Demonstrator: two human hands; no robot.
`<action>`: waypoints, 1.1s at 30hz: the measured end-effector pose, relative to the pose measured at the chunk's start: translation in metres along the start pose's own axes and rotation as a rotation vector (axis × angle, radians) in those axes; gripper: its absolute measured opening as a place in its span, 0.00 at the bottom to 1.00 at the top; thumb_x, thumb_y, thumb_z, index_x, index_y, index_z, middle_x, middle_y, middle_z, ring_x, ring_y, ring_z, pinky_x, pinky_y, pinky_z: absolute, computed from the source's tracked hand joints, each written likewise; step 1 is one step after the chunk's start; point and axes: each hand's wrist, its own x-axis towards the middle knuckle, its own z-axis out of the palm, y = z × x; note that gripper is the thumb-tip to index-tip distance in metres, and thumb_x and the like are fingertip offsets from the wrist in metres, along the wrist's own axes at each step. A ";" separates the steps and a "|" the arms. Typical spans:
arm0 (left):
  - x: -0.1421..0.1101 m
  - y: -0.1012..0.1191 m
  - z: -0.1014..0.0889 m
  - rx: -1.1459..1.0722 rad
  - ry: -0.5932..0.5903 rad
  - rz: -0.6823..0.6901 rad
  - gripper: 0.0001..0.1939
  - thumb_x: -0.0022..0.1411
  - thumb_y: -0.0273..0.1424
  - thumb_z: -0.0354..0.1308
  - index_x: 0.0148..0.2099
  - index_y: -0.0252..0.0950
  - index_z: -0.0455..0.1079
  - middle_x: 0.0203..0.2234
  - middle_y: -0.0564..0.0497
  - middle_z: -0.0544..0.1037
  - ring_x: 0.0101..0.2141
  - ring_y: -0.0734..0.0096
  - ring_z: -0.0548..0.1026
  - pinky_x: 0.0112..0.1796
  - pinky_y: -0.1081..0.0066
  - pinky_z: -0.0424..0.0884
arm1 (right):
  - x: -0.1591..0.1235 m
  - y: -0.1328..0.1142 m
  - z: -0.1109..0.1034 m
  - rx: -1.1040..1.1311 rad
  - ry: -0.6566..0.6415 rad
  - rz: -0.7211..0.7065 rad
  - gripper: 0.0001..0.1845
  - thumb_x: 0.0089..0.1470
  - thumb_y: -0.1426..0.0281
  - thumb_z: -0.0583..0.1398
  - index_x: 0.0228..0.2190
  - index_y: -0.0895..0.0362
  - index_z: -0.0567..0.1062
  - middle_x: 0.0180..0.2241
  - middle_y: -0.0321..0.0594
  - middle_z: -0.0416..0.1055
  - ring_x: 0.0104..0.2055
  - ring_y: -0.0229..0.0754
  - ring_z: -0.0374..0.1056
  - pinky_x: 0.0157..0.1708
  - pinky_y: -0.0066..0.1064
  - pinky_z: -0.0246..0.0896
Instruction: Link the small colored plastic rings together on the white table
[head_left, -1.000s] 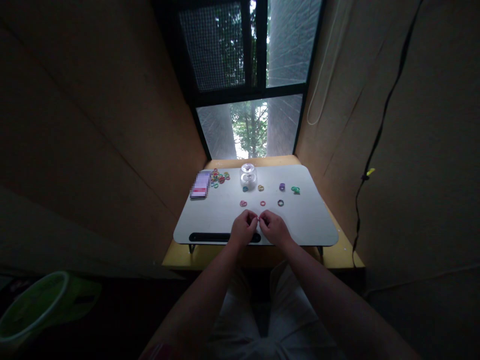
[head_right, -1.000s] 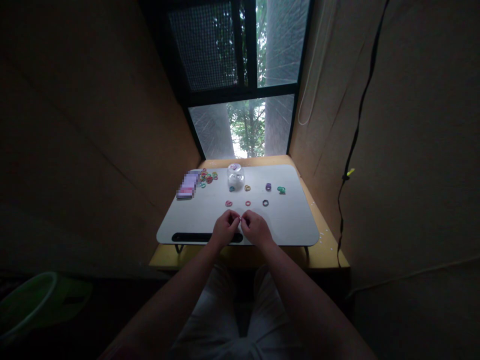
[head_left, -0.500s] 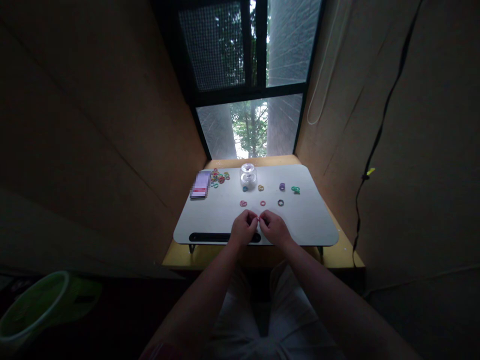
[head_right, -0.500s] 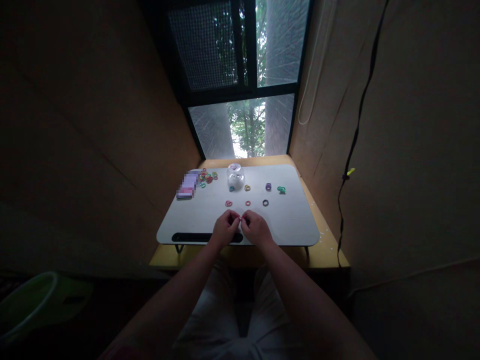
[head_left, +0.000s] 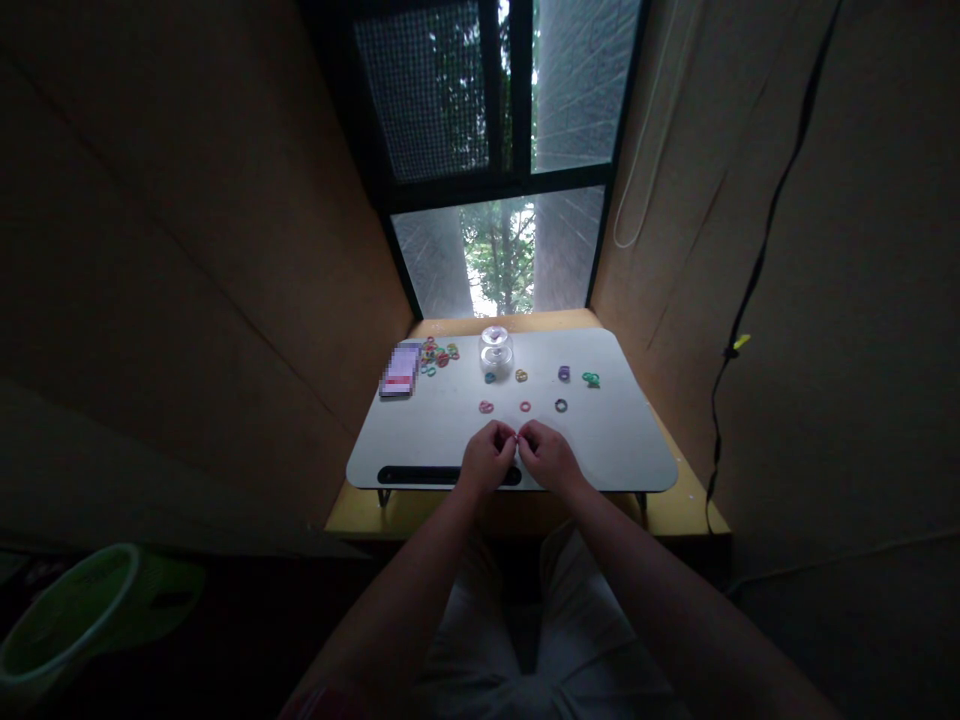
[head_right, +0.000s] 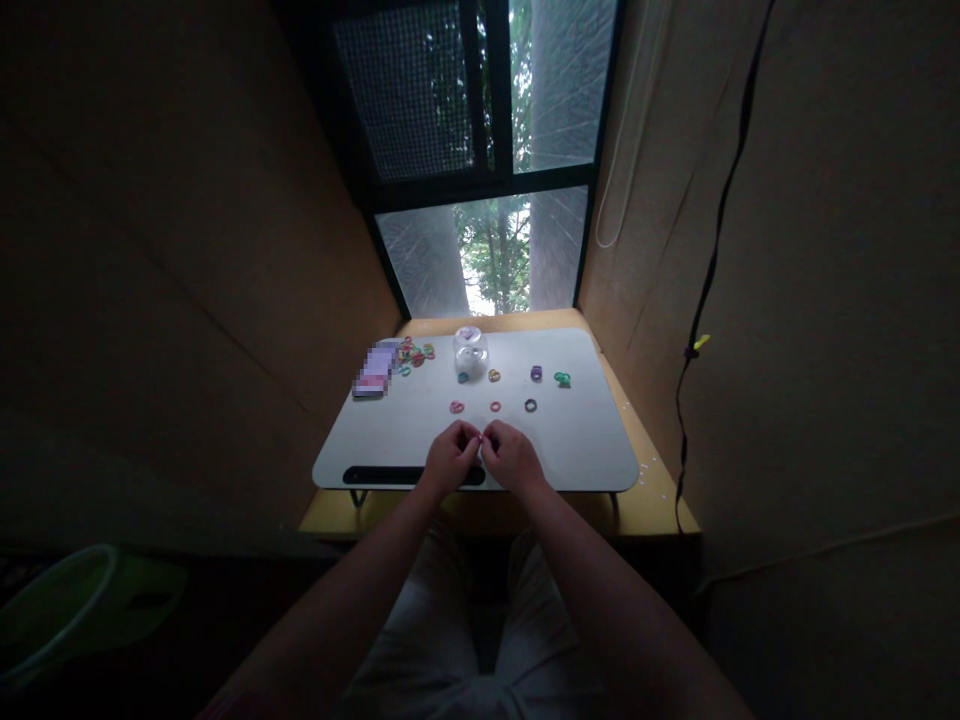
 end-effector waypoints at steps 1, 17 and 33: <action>0.000 -0.001 0.000 0.005 -0.002 0.004 0.05 0.59 0.33 0.53 0.34 0.36 0.67 0.24 0.56 0.71 0.25 0.77 0.68 0.29 0.75 0.62 | 0.000 0.000 0.000 -0.005 -0.002 -0.007 0.07 0.54 0.70 0.53 0.26 0.56 0.68 0.24 0.35 0.68 0.27 0.37 0.62 0.29 0.26 0.53; 0.001 -0.002 0.001 0.014 -0.013 -0.004 0.05 0.59 0.33 0.53 0.34 0.36 0.67 0.24 0.56 0.72 0.26 0.77 0.68 0.29 0.75 0.62 | 0.001 0.000 0.000 0.002 -0.001 -0.014 0.05 0.53 0.71 0.53 0.27 0.56 0.68 0.25 0.36 0.69 0.27 0.37 0.62 0.29 0.26 0.53; 0.002 0.000 0.001 0.006 -0.020 -0.008 0.05 0.58 0.33 0.53 0.34 0.37 0.66 0.23 0.56 0.71 0.25 0.77 0.68 0.29 0.74 0.62 | 0.001 0.002 0.000 0.001 -0.008 -0.014 0.05 0.53 0.72 0.53 0.26 0.55 0.67 0.25 0.35 0.68 0.28 0.37 0.62 0.29 0.27 0.53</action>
